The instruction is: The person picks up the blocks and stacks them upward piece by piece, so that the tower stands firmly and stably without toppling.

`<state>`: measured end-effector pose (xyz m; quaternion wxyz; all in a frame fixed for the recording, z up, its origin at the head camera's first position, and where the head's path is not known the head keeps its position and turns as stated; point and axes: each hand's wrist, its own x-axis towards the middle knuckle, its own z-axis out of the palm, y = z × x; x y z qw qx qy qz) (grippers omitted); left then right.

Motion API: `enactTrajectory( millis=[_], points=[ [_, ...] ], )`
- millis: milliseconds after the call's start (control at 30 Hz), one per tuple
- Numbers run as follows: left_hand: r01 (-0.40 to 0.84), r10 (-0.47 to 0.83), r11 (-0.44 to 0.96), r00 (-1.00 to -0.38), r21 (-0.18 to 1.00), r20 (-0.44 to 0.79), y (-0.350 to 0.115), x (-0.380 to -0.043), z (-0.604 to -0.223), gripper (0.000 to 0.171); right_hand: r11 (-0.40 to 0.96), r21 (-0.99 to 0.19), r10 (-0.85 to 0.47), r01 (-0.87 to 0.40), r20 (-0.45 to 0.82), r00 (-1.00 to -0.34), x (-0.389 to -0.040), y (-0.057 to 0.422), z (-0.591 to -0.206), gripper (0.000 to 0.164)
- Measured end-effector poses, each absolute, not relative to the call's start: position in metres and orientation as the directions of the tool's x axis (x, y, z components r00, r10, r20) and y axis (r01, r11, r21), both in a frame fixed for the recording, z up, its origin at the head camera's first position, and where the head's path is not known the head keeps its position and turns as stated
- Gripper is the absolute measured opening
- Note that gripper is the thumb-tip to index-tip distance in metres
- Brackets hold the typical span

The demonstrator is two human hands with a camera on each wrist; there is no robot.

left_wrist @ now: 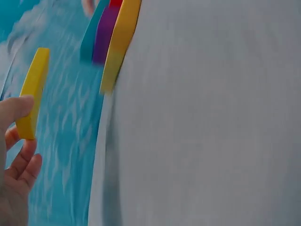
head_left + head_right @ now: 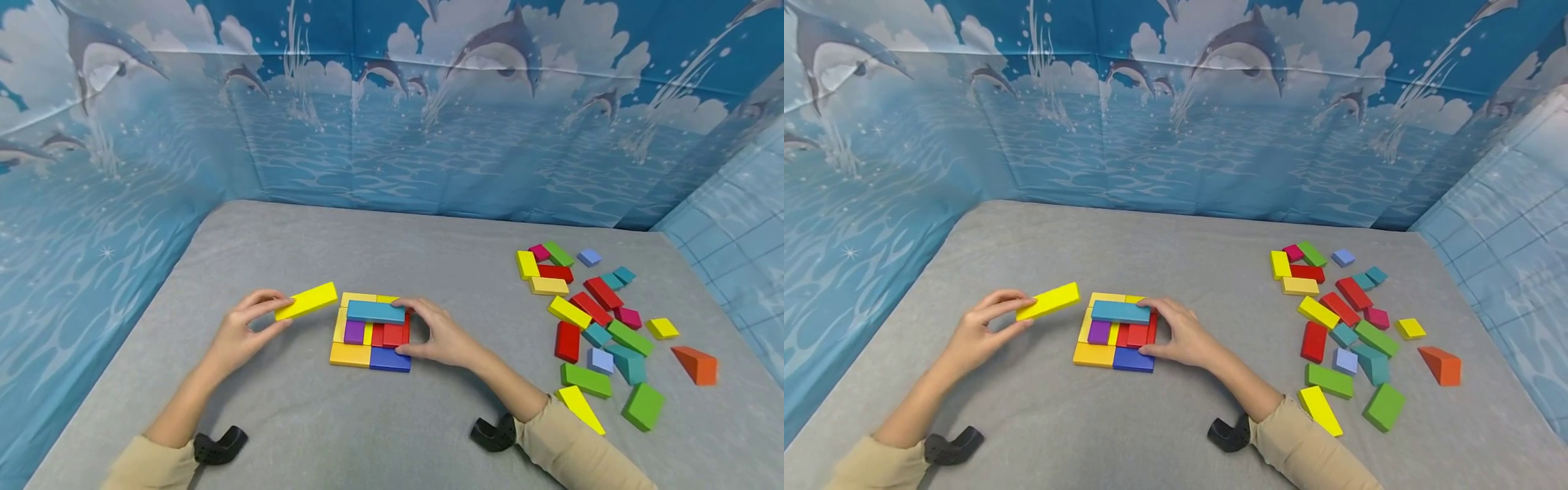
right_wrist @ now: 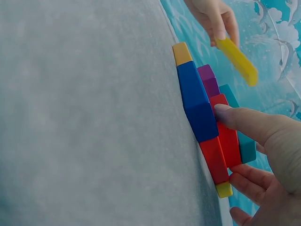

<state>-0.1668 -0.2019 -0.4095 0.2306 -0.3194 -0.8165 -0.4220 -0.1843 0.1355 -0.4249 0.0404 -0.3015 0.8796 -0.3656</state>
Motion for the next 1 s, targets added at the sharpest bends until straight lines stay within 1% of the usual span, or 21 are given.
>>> enactTrajectory(
  millis=[100, 167, 400, 567, 700, 867, 1000],
  points=[
    [0.734, 0.405, 0.384, -0.680, 0.561, 0.611, -0.188, -0.172, -0.421, 0.037, 0.551, -0.667, -0.562, -0.502, 0.147, -0.814, -0.184, 0.135, -0.425, 0.065],
    [0.751, 0.458, 0.363, -0.660, 0.552, 0.595, -0.176, -0.172, -0.422, 0.036, 0.548, -0.670, -0.563, -0.501, 0.148, -0.813, -0.184, 0.135, -0.425, 0.065],
    [0.830, 0.597, 0.349, -0.555, 0.436, 0.579, -0.150, -0.172, -0.425, 0.037, 0.536, -0.671, -0.566, -0.512, 0.164, -0.808, -0.185, 0.136, -0.425, 0.065],
    [0.859, 0.638, 0.340, -0.510, 0.384, 0.576, -0.141, -0.174, -0.428, 0.035, 0.536, -0.665, -0.570, -0.520, 0.169, -0.804, -0.185, 0.136, -0.424, 0.065],
    [0.868, 0.638, 0.347, -0.495, 0.354, 0.589, -0.137, -0.176, -0.431, 0.033, 0.532, -0.660, -0.576, -0.531, 0.177, -0.798, -0.186, 0.135, -0.423, 0.066],
    [0.871, 0.634, 0.382, -0.491, 0.310, 0.597, -0.132, -0.175, -0.432, 0.031, 0.535, -0.660, -0.575, -0.528, 0.173, -0.799, -0.185, 0.136, -0.423, 0.065],
    [0.860, 0.632, 0.429, -0.504, 0.276, 0.589, -0.130, -0.175, -0.434, 0.030, 0.532, -0.658, -0.575, -0.533, 0.181, -0.798, -0.186, 0.136, -0.424, 0.064]
  ],
)
